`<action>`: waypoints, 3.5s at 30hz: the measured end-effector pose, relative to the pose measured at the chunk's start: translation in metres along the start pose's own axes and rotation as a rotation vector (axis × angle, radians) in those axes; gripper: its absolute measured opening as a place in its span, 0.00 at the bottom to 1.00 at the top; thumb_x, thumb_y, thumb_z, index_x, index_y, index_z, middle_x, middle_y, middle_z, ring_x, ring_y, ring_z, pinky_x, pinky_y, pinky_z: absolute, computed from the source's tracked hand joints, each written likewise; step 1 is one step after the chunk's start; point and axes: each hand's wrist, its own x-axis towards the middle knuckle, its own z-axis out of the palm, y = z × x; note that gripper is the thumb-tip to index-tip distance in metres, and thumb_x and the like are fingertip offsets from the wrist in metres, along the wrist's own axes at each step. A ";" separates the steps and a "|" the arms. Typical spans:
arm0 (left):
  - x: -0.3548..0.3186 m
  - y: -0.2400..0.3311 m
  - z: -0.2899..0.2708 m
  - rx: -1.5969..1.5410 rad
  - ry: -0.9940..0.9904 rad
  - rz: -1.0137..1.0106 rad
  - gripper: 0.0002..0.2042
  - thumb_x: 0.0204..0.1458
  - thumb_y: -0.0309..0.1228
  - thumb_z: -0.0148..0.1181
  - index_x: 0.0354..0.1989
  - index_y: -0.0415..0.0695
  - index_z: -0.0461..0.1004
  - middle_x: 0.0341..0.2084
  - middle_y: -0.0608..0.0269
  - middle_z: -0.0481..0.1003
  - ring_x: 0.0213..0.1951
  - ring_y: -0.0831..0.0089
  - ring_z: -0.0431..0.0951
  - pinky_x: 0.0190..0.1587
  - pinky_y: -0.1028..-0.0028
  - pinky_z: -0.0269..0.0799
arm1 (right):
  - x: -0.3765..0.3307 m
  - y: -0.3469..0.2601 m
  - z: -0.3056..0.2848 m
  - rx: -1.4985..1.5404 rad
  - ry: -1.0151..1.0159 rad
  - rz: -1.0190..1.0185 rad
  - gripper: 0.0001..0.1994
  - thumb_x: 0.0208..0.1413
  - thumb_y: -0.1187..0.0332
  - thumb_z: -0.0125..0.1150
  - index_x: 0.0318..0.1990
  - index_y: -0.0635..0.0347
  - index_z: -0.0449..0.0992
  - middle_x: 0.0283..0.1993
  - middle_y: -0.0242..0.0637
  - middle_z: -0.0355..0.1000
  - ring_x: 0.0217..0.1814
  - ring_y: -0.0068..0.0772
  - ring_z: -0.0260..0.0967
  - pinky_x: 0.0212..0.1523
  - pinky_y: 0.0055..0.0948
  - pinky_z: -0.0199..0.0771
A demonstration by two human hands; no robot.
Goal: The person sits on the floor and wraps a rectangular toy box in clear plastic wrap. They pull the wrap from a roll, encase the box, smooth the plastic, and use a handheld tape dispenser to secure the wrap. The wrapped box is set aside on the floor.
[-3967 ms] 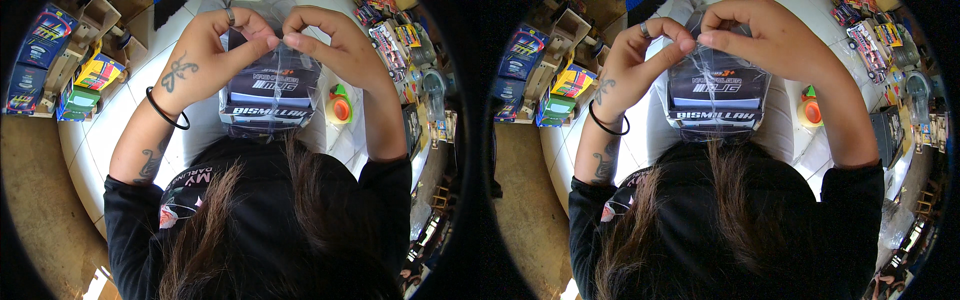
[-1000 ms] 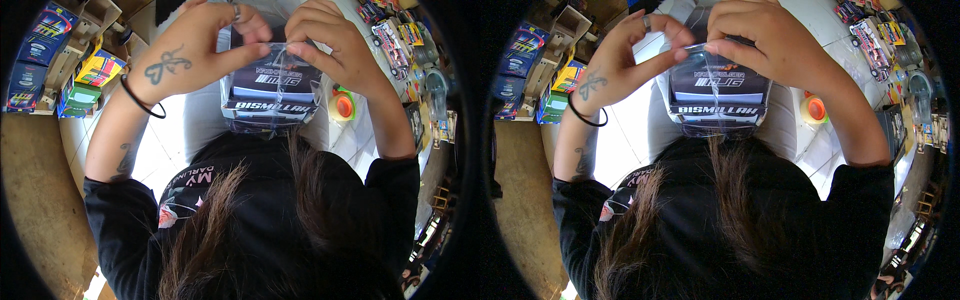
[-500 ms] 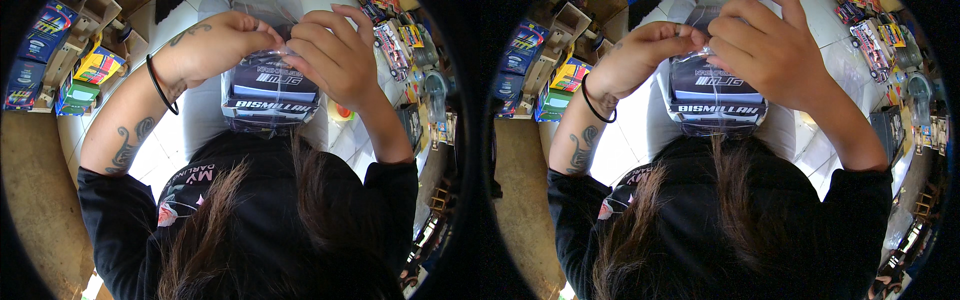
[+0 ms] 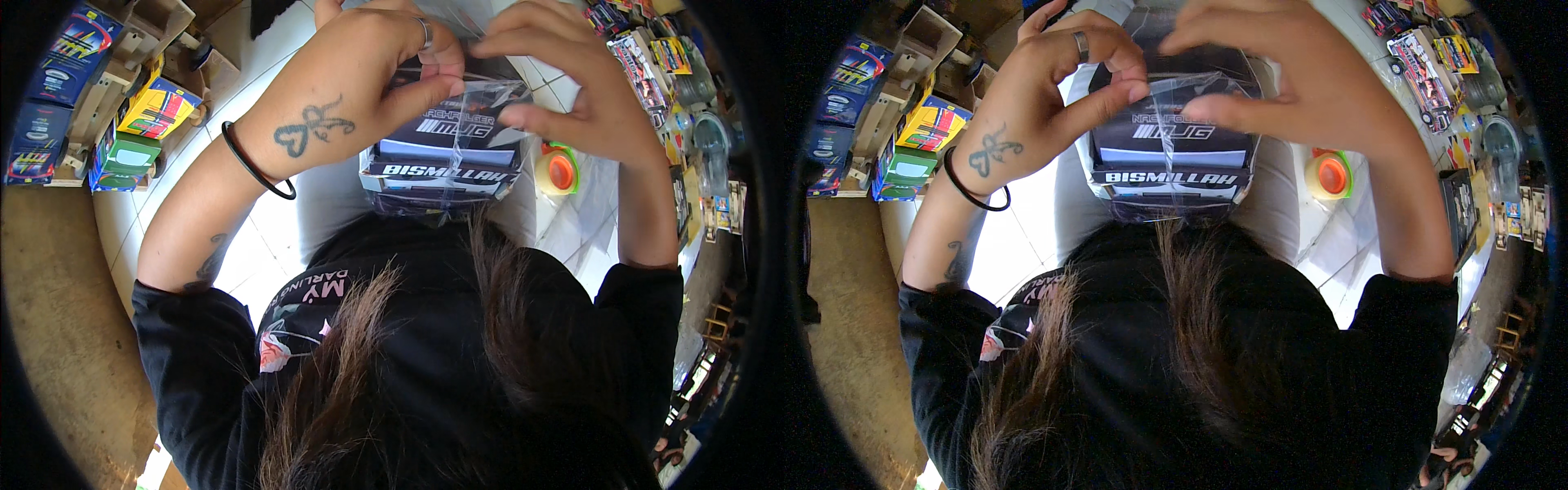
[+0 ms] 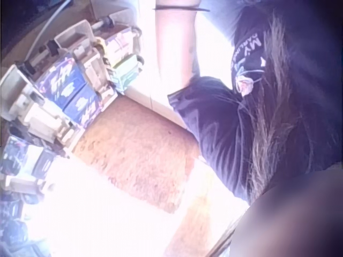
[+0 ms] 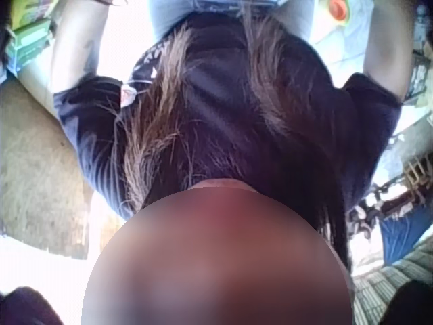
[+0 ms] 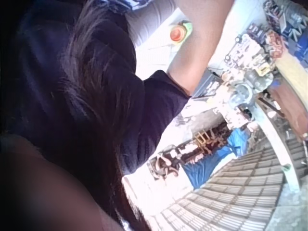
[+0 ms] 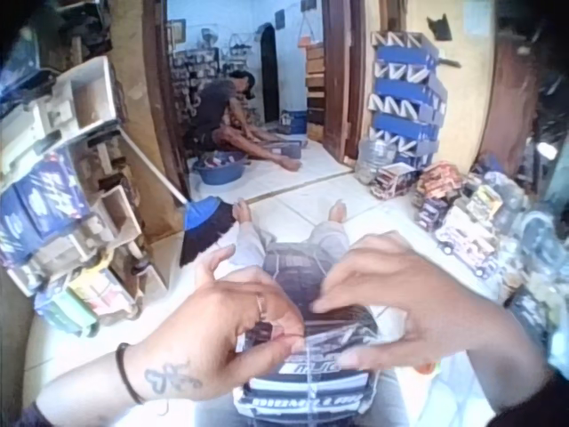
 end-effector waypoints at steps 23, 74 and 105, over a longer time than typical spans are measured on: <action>0.005 -0.032 0.023 -0.724 -0.099 -0.236 0.12 0.57 0.35 0.54 0.37 0.38 0.78 0.31 0.63 0.78 0.37 0.81 0.75 0.40 0.82 0.69 | -0.015 -0.004 0.049 -0.646 0.380 -0.159 0.10 0.42 0.64 0.67 0.34 0.52 0.77 0.38 0.29 0.73 0.47 0.30 0.68 0.55 0.42 0.55; 0.008 -0.026 0.028 -0.675 -0.175 -0.417 0.10 0.57 0.30 0.55 0.41 0.37 0.74 0.37 0.65 0.75 0.44 0.77 0.73 0.51 0.79 0.64 | -0.027 0.000 0.071 -0.659 0.476 -0.117 0.13 0.40 0.63 0.68 0.35 0.55 0.78 0.39 0.29 0.72 0.48 0.28 0.68 0.56 0.40 0.54; -0.016 -0.039 -0.018 0.272 -0.189 0.216 0.09 0.48 0.37 0.65 0.36 0.52 0.75 0.34 0.72 0.75 0.47 0.73 0.72 0.63 0.49 0.37 | -0.025 0.013 0.064 -0.143 0.285 0.064 0.04 0.47 0.68 0.63 0.29 0.57 0.76 0.32 0.30 0.73 0.47 0.34 0.67 0.51 0.34 0.56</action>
